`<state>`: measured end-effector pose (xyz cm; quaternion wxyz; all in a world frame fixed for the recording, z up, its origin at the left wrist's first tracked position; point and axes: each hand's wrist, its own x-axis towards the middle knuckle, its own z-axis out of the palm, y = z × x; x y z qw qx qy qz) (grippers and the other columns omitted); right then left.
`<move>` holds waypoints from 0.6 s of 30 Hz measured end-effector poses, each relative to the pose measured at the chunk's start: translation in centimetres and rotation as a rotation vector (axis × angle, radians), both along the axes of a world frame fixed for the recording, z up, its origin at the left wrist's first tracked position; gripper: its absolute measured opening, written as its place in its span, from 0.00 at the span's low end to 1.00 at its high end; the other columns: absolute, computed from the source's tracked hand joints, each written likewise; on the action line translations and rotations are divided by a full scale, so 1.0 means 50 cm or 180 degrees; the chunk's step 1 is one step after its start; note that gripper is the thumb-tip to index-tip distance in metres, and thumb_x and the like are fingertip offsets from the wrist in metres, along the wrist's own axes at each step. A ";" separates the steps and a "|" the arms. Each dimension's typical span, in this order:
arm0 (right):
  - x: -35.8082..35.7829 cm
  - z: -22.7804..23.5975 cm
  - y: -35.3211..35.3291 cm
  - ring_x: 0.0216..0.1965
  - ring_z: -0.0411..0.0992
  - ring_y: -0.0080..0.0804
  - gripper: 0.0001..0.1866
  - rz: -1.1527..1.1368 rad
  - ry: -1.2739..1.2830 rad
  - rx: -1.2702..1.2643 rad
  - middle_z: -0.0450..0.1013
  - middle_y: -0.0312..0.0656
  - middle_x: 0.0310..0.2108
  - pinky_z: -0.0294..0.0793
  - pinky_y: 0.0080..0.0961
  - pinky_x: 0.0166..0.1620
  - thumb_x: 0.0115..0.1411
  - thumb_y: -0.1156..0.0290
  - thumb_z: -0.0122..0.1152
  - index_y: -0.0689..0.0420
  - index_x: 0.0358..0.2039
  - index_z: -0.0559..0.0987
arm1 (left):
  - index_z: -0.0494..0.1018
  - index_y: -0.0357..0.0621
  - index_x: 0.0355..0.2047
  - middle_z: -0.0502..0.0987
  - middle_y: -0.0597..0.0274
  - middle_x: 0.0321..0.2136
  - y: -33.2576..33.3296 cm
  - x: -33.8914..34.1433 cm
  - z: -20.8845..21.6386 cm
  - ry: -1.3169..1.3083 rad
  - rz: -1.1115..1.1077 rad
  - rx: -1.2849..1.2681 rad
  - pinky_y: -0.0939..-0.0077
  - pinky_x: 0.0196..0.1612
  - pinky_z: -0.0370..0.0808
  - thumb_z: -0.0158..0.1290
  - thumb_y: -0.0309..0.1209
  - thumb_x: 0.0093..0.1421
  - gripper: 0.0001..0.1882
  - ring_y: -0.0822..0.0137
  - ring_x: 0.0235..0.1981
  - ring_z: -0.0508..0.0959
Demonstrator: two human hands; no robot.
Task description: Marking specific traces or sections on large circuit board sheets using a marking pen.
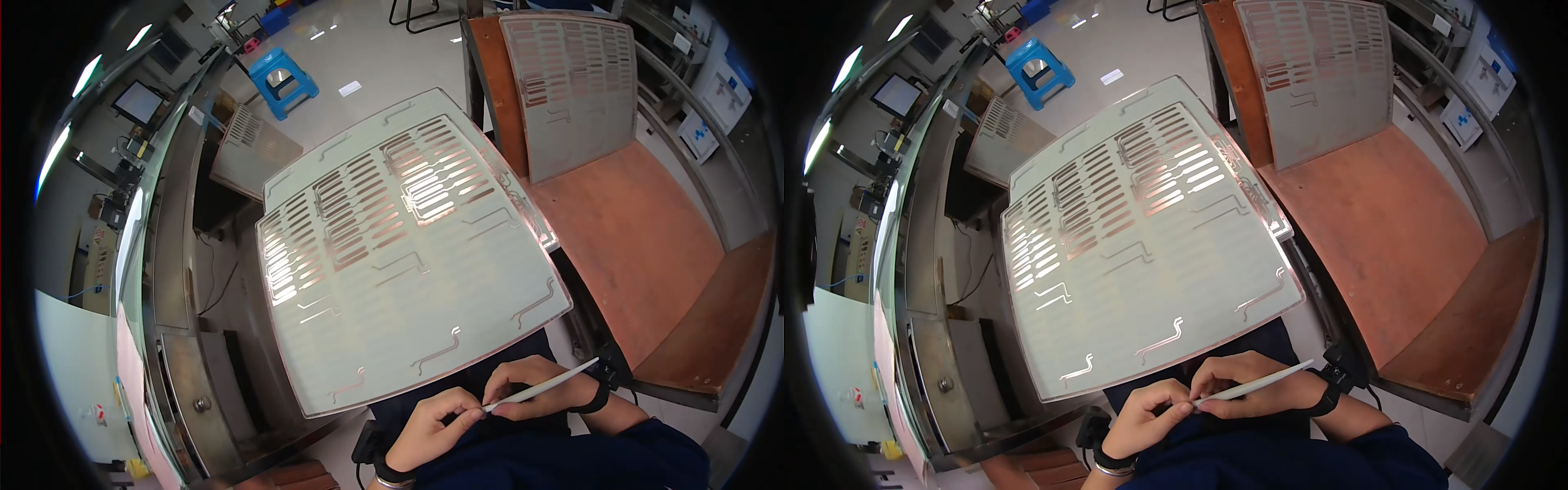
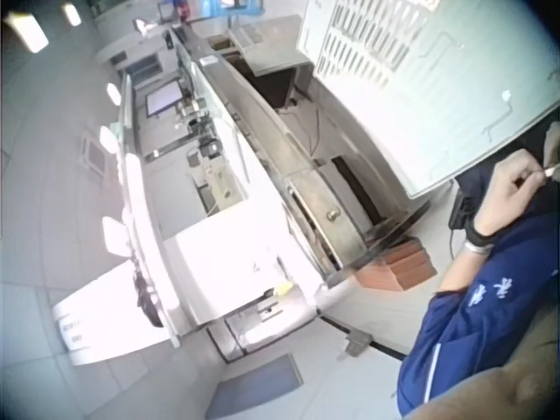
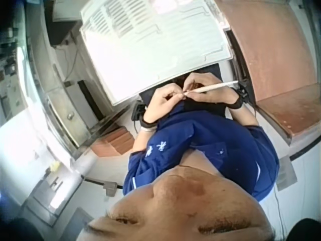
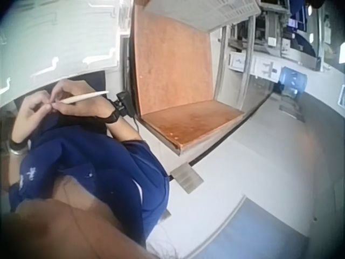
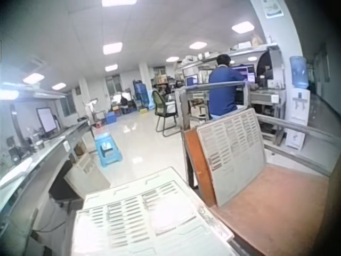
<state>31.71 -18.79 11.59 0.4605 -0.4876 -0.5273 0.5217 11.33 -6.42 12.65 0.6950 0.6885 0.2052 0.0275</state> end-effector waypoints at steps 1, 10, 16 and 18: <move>0.001 -0.004 -0.004 0.35 0.78 0.28 0.16 0.0087 0.0020 -0.0079 0.78 0.38 0.33 0.76 0.25 0.40 0.61 0.60 0.65 0.56 0.43 0.76 | 0.76 0.37 0.36 0.78 0.61 0.31 -0.005 -0.001 0.000 -0.0035 -0.0053 0.0069 0.77 0.39 0.73 0.56 0.27 0.64 0.05 0.69 0.33 0.77; -0.017 -0.037 -0.017 0.36 0.79 0.23 0.13 0.0006 0.0480 0.0062 0.80 0.38 0.33 0.76 0.21 0.39 0.64 0.61 0.64 0.57 0.40 0.80 | 0.75 0.36 0.31 0.78 0.56 0.29 -0.051 0.003 0.013 -0.0241 0.0375 0.1428 0.73 0.33 0.74 0.58 0.22 0.59 0.03 0.62 0.30 0.79; -0.016 -0.045 -0.016 0.35 0.78 0.21 0.12 -0.0057 0.0978 -0.0092 0.80 0.37 0.34 0.75 0.18 0.39 0.65 0.63 0.62 0.59 0.39 0.80 | 0.75 0.37 0.32 0.79 0.55 0.31 -0.036 0.013 0.023 -0.0502 0.0209 0.2155 0.69 0.33 0.76 0.59 0.19 0.55 0.06 0.56 0.30 0.79; -0.012 -0.046 -0.008 0.35 0.78 0.21 0.12 -0.0086 0.0955 -0.0093 0.80 0.37 0.34 0.75 0.19 0.38 0.65 0.63 0.62 0.59 0.39 0.80 | 0.74 0.39 0.35 0.79 0.56 0.33 -0.022 0.011 0.016 -0.0520 0.0042 0.2140 0.68 0.35 0.77 0.59 0.22 0.56 0.07 0.56 0.33 0.79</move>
